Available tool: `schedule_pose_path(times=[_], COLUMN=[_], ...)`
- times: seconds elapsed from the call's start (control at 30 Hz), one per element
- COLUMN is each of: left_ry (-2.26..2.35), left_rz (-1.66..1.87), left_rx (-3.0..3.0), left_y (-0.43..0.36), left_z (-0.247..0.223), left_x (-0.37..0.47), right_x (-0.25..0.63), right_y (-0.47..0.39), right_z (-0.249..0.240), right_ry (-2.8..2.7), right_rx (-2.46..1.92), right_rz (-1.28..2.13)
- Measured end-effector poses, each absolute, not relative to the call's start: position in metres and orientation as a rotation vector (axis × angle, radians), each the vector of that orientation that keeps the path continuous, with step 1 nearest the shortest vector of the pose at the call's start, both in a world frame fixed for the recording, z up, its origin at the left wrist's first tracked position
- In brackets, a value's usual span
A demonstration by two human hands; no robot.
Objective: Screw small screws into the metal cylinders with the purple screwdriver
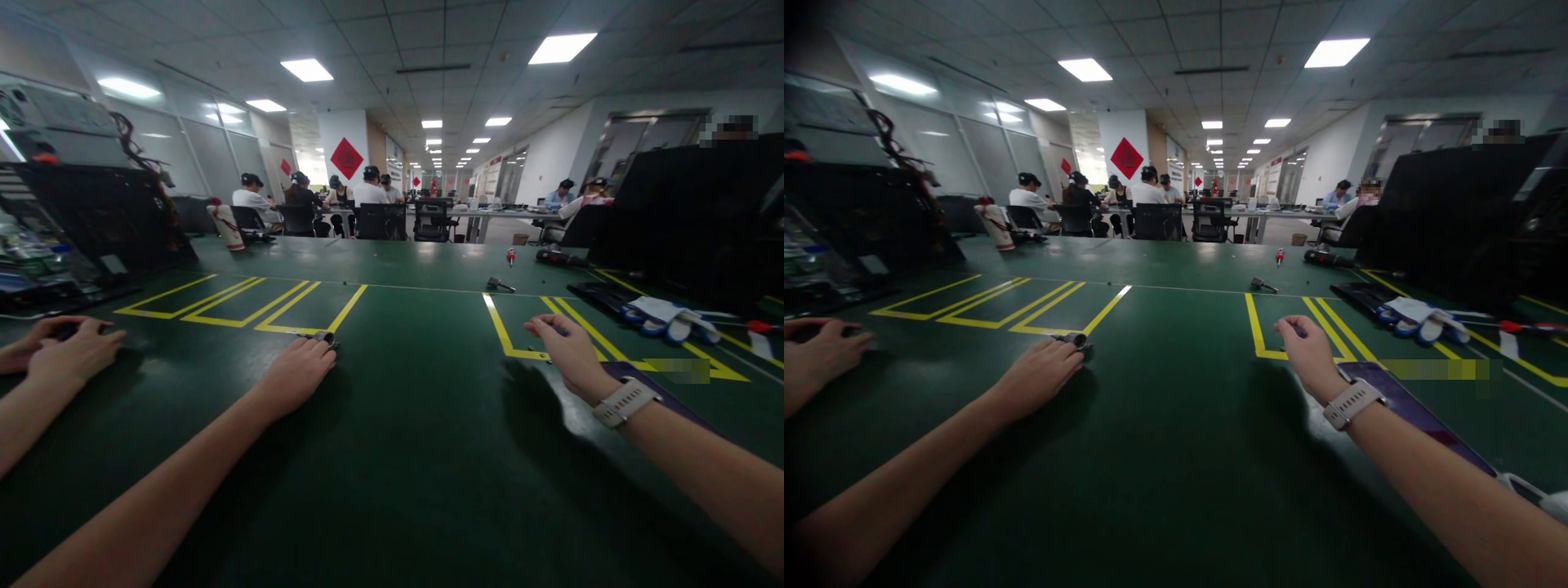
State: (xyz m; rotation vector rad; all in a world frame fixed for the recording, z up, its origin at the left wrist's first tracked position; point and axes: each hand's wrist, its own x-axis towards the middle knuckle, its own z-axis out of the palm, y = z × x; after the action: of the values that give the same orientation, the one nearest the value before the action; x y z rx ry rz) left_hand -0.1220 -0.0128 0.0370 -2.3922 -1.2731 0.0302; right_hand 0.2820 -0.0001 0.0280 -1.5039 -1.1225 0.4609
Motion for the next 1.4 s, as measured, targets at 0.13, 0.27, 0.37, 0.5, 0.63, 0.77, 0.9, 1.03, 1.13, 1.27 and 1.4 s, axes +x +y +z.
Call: schedule_pose_path(times=[0.13,0.27,0.37,0.5,0.63,0.77,0.9,1.03,1.13,1.27,1.4], left_ry=[-1.224,-1.246,-1.286,-1.287,-1.253,-1.118,-0.998,-0.954,-0.971,-0.945,-0.907], left_rz=[-0.095,-0.195,-0.205,-0.190,-0.191,-0.142,-0.099,-0.072,-0.107,-0.118,-0.089], left_rx=[-2.395,-2.551,-2.667,-2.812,-2.916,-2.989,-3.075,-3.117,-3.134,-3.149,-3.179], left_y=[-0.021,-0.032,-0.042,-0.055,-0.065,-0.075,-0.084,-0.086,-0.083,-0.077,-0.072], left_z=[0.039,0.033,0.030,0.030,0.030,0.032,0.036,0.039,0.039,0.041,0.047], left_x=[-0.109,-0.092,-0.078,-0.061,-0.043,-0.022,-0.002,0.010,0.013,0.010,0.007], right_x=[0.291,0.291,0.292,0.295,0.296,0.295,0.297,0.301,0.308,0.326,0.344], right_y=[-0.001,0.003,0.005,0.009,0.019,0.039,0.066,0.097,0.119,0.146,0.175], right_z=[0.015,0.007,0.000,-0.009,-0.016,-0.020,-0.019,-0.017,-0.011,0.003,0.017], right_ry=[-1.114,-1.123,-1.154,-1.227,-1.335,-1.501,-1.663,-1.732,-1.729,-1.665,-1.604], right_rx=[-1.679,-1.805,-1.857,-1.898,-1.941,-1.966,-1.959,-1.979,-2.014,-2.066,-2.101], right_rz=[0.384,0.400,0.403,0.374,0.333,0.274,0.213,0.176,0.160,0.132,0.091])
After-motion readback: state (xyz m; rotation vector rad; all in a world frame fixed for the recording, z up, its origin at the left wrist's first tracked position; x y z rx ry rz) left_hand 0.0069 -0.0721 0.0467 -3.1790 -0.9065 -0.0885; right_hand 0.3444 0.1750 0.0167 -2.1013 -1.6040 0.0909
